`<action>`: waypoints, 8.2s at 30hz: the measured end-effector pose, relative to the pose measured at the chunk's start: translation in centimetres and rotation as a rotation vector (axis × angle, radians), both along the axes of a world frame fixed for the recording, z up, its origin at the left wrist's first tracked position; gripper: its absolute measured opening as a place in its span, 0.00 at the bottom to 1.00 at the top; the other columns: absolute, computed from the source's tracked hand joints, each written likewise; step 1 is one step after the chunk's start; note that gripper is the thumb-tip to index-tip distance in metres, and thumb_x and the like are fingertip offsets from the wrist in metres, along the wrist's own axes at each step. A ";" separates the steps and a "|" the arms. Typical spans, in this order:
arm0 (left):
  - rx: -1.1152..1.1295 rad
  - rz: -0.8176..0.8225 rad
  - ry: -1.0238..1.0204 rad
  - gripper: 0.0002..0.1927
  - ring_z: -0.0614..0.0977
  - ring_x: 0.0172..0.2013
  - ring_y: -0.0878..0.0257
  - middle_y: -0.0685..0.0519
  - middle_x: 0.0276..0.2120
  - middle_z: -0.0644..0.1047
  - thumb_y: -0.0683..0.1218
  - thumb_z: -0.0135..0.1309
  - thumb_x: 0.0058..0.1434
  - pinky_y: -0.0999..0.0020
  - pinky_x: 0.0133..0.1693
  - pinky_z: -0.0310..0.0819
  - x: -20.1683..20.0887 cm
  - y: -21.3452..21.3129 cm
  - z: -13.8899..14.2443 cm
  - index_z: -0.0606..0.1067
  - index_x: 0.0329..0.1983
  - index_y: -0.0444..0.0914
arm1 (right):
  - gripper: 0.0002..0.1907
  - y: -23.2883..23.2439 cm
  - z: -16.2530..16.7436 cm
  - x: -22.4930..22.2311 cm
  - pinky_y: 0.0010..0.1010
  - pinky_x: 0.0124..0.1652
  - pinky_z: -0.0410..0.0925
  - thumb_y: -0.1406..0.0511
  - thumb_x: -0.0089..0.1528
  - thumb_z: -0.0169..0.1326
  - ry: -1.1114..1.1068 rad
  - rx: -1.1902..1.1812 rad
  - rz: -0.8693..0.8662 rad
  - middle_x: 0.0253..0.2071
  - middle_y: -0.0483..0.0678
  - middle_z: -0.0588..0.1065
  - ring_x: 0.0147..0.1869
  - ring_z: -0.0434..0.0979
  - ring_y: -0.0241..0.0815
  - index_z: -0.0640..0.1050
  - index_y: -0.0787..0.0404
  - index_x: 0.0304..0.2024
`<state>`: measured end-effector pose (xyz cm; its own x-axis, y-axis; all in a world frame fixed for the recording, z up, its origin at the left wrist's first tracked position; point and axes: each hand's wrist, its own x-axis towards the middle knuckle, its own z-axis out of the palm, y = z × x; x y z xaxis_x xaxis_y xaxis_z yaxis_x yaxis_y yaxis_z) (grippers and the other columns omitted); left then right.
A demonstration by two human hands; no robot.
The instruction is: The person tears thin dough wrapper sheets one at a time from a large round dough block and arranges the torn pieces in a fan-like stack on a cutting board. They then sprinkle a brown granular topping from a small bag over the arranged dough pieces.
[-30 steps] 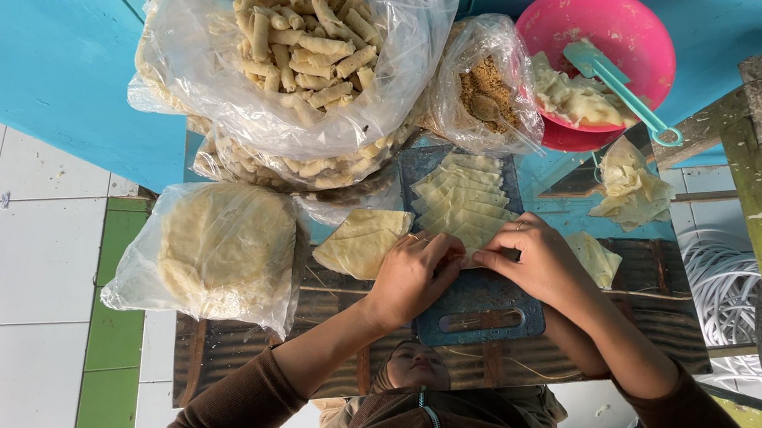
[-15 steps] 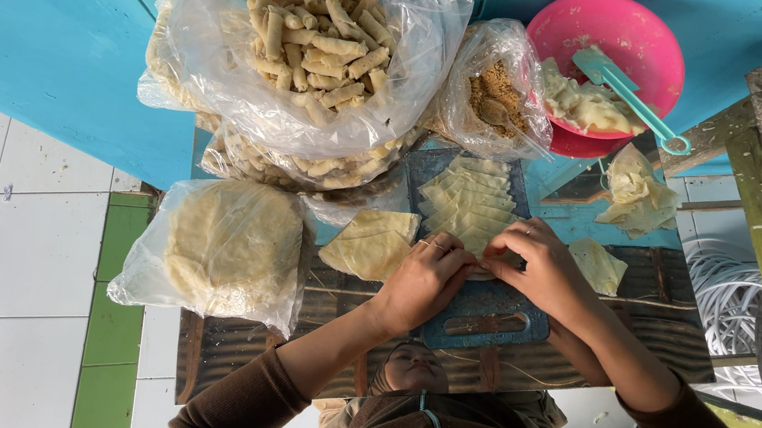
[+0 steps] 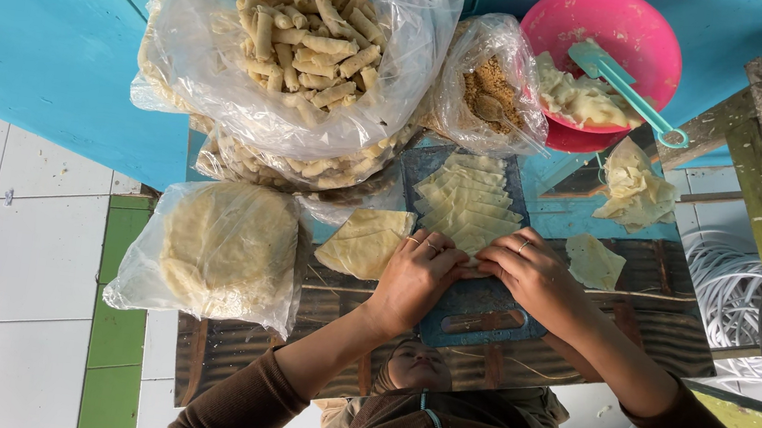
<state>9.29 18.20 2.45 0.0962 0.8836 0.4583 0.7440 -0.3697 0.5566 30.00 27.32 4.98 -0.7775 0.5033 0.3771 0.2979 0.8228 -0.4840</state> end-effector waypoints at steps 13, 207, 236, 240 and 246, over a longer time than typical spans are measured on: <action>-0.080 0.152 -0.089 0.05 0.79 0.41 0.52 0.51 0.36 0.76 0.46 0.58 0.64 0.56 0.45 0.71 1.0 0.6 1.0 0.76 0.38 0.40 | 0.08 0.8 0.0 -0.6 0.37 0.38 0.68 0.69 0.53 0.68 0.021 -0.289 -0.227 0.33 0.48 0.75 0.41 0.75 0.47 0.81 0.62 0.32; -0.092 0.042 -0.041 0.26 0.79 0.45 0.56 0.57 0.38 0.77 0.54 0.65 0.57 0.55 0.48 0.66 0.5 -0.2 2.2 0.70 0.54 0.40 | 0.11 0.3 1.0 1.4 0.41 0.41 0.69 0.64 0.59 0.63 -0.112 -0.115 -0.346 0.34 0.49 0.74 0.41 0.76 0.51 0.74 0.62 0.35; -0.100 0.018 -0.018 0.14 0.78 0.45 0.55 0.56 0.40 0.79 0.48 0.62 0.58 0.57 0.48 0.67 0.0 0.0 1.9 0.77 0.47 0.44 | 0.11 -1.8 0.1 0.0 0.38 0.45 0.73 0.73 0.61 0.55 0.054 -0.123 -0.116 0.47 0.52 0.80 0.49 0.81 0.53 0.80 0.64 0.46; 0.024 0.044 0.192 0.07 0.77 0.44 0.56 0.55 0.41 0.76 0.43 0.58 0.58 0.58 0.47 0.68 -0.1 -0.1 1.2 0.80 0.39 0.47 | 0.11 -1.6 0.2 0.0 0.38 0.47 0.73 0.71 0.59 0.58 0.023 -0.170 -0.089 0.49 0.50 0.79 0.50 0.81 0.52 0.80 0.63 0.46; -0.008 0.097 0.137 0.05 0.76 0.44 0.56 0.55 0.40 0.75 0.46 0.58 0.61 0.57 0.46 0.67 0.1 0.4 1.9 0.80 0.39 0.46 | 0.15 -1.6 0.3 0.0 0.39 0.48 0.72 0.68 0.54 0.64 0.026 -0.050 -0.049 0.48 0.50 0.78 0.52 0.78 0.51 0.80 0.63 0.44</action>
<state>9.39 18.59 4.34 0.0717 0.8955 0.4392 0.8450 -0.2885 0.4503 30.00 25.70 5.26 -0.7415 0.5595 0.3702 0.3243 0.7820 -0.5323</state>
